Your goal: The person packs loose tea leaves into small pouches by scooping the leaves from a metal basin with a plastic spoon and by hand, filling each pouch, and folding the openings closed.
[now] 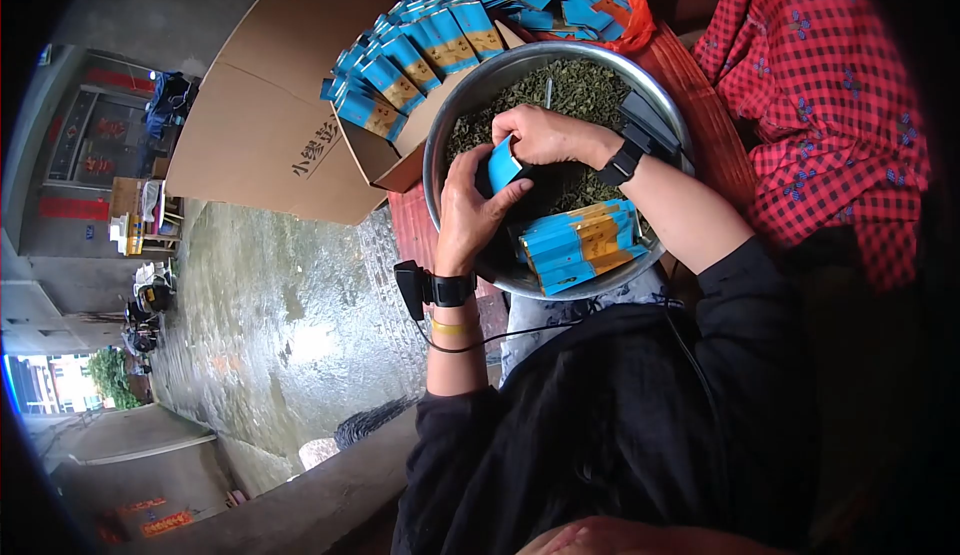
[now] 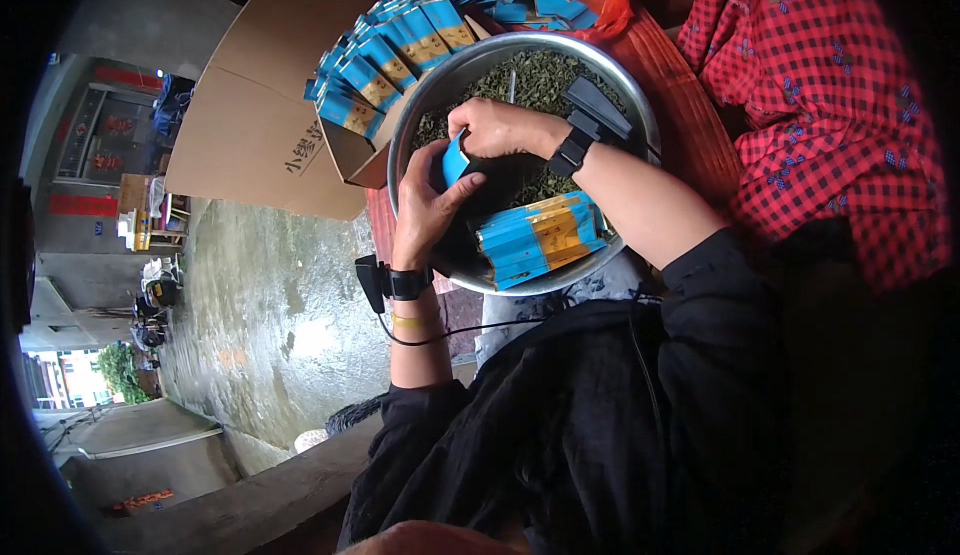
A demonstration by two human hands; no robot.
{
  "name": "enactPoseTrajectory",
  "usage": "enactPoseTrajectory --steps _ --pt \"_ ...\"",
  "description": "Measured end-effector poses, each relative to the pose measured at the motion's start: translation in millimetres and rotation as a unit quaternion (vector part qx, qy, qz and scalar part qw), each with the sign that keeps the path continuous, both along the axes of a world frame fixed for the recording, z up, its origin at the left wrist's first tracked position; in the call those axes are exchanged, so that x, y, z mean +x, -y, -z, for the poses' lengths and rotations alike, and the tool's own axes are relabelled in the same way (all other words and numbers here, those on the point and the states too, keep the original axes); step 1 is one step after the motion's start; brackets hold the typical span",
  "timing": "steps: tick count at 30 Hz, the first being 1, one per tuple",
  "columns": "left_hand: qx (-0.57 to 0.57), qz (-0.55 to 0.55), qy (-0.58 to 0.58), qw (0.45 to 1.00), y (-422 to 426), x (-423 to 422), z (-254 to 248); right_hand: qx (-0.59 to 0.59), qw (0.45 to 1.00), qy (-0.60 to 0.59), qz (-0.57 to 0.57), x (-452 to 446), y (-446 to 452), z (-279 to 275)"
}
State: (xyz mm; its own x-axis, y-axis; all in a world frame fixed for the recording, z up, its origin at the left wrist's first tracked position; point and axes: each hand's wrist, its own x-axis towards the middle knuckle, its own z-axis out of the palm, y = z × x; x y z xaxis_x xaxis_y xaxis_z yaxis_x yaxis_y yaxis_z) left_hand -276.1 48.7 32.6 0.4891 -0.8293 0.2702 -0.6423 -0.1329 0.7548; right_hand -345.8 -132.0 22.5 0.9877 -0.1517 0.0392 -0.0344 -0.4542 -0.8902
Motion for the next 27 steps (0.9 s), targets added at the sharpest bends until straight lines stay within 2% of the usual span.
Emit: enactPoseTrajectory --steps 3,5,8,10,12,14,15,17,18,19,20,21,23,27 --pt "0.004 -0.013 -0.016 1.0 -1.7 -3.0 -4.2 0.001 1.0 -0.007 -0.012 -3.3 0.8 -0.9" --pt "0.017 -0.023 -0.022 0.999 -1.5 -4.0 -8.0 -0.049 0.998 -0.016 -0.023 -3.9 2.9 -2.1" --pt "0.02 -0.013 -0.019 1.0 -1.5 -1.6 -6.1 -0.056 0.997 -0.013 -0.046 -2.9 5.3 1.2" --pt "-0.017 0.02 0.003 1.0 -1.0 1.5 -1.5 -0.045 0.997 -0.016 -0.059 -3.8 6.4 -0.1" --pt "-0.007 0.005 -0.021 1.0 -2.8 -0.3 -2.5 -0.034 0.997 -0.018 -0.074 -5.7 7.6 -5.1" --pt "0.001 -0.009 -0.043 0.999 -2.5 1.0 -2.1 0.048 0.993 -0.021 -0.105 -9.8 15.0 -15.4" --pt "-0.005 -0.032 -0.057 0.998 -2.1 2.5 0.0 0.099 0.99 -0.063 -0.083 -11.5 19.1 -22.3" --pt "-0.014 -0.056 -0.071 0.996 -3.2 4.1 2.0 0.15 0.989 -0.019 0.0 -15.5 31.8 -26.2" --pt "-0.016 -0.068 -0.077 0.995 -3.4 2.1 -2.2 0.148 0.989 -0.019 -0.002 -16.6 38.1 -23.9" --pt "-0.017 -0.08 -0.083 0.993 -4.1 0.4 -4.2 -0.03 0.992 -0.01 0.122 -18.1 43.5 -20.0" --pt "-0.015 -0.08 -0.083 0.993 -5.2 0.3 -3.4 -0.205 0.949 -0.001 0.241 -18.6 46.4 -15.3" --pt "-0.019 -0.086 -0.093 0.992 -4.9 1.2 -2.9 -0.203 0.949 -0.001 0.243 -16.2 47.6 -5.3" --pt "-0.023 -0.085 -0.103 0.991 -3.3 1.1 -3.6 -0.39 0.876 0.083 0.272 -13.4 49.3 15.0" --pt "-0.026 -0.085 -0.101 0.991 -4.4 1.0 -7.3 -0.419 0.882 -0.03 0.211 -0.3 34.6 18.6"
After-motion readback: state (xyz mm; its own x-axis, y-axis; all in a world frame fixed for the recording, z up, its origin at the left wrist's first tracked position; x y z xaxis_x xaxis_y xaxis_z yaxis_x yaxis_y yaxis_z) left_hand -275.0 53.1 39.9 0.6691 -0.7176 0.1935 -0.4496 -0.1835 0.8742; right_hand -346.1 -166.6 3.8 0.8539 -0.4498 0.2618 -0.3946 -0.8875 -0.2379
